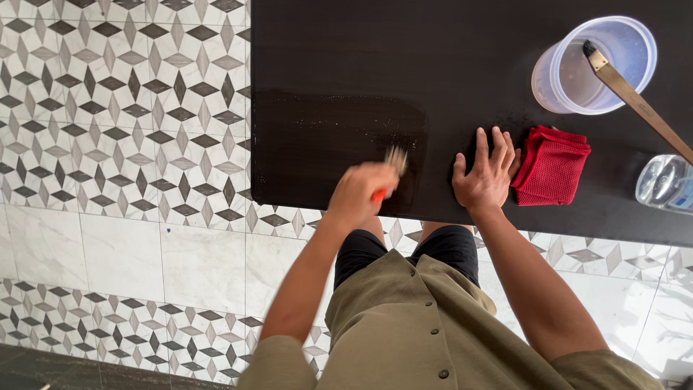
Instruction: The person applies a liquid to a black table surface using a small brush and then wipes the area with a red cloth. They repeat this process, occasionally spraying the cloth with a liquid from a bottle, to clean the table surface.
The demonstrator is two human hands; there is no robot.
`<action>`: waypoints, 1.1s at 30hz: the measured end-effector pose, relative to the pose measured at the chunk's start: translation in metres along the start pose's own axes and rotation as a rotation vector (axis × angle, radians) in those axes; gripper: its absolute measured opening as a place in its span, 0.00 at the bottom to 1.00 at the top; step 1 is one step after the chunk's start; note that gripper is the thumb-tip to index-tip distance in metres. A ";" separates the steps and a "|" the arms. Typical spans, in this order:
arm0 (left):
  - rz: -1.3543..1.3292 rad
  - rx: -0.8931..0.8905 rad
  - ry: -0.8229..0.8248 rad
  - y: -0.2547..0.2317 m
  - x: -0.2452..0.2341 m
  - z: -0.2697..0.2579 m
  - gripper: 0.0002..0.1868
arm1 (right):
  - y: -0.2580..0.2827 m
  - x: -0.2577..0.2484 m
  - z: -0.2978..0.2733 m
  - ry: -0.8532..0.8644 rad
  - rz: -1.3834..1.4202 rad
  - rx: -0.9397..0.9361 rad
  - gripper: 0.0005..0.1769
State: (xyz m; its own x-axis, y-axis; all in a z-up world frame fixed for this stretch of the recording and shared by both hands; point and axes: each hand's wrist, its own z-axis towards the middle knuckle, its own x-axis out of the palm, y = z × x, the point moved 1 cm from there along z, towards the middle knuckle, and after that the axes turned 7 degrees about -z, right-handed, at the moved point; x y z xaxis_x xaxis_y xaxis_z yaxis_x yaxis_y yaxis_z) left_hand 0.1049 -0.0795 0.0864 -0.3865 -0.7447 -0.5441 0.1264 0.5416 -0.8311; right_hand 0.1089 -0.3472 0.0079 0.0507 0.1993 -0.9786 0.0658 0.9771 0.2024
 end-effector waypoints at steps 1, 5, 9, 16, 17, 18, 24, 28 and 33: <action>0.017 -0.028 0.067 -0.004 -0.006 -0.018 0.09 | 0.001 0.000 0.001 0.005 0.001 -0.001 0.35; -0.150 -0.210 0.200 -0.006 -0.033 -0.044 0.08 | -0.001 -0.001 -0.001 0.011 0.010 -0.003 0.35; -0.247 0.148 -0.269 0.007 -0.041 -0.005 0.11 | 0.000 -0.001 -0.001 0.005 0.003 -0.006 0.35; 0.129 0.179 -0.196 0.017 -0.029 0.021 0.13 | 0.001 -0.002 -0.001 -0.024 0.036 -0.013 0.34; 0.097 0.176 -0.121 0.015 -0.030 0.010 0.11 | 0.002 -0.002 -0.001 -0.039 0.031 -0.014 0.34; 0.064 0.173 -0.046 0.011 -0.031 -0.005 0.10 | 0.002 -0.002 0.000 -0.054 0.027 -0.015 0.34; -0.258 -0.143 0.187 0.020 -0.062 -0.024 0.03 | 0.000 0.000 -0.001 -0.038 0.009 -0.030 0.34; -0.351 -0.355 -0.005 0.047 -0.074 0.003 0.03 | 0.002 -0.003 -0.001 -0.022 0.008 -0.011 0.35; 0.060 -0.307 -0.743 0.068 -0.115 -0.002 0.03 | 0.002 -0.002 -0.001 -0.008 0.023 -0.002 0.35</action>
State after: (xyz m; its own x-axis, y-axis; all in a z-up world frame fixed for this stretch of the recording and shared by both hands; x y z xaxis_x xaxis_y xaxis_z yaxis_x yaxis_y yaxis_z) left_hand 0.1560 0.0434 0.0924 0.3350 -0.7174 -0.6108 -0.1707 0.5913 -0.7882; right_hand 0.1081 -0.3461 0.0105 0.0602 0.2214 -0.9733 0.0624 0.9723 0.2251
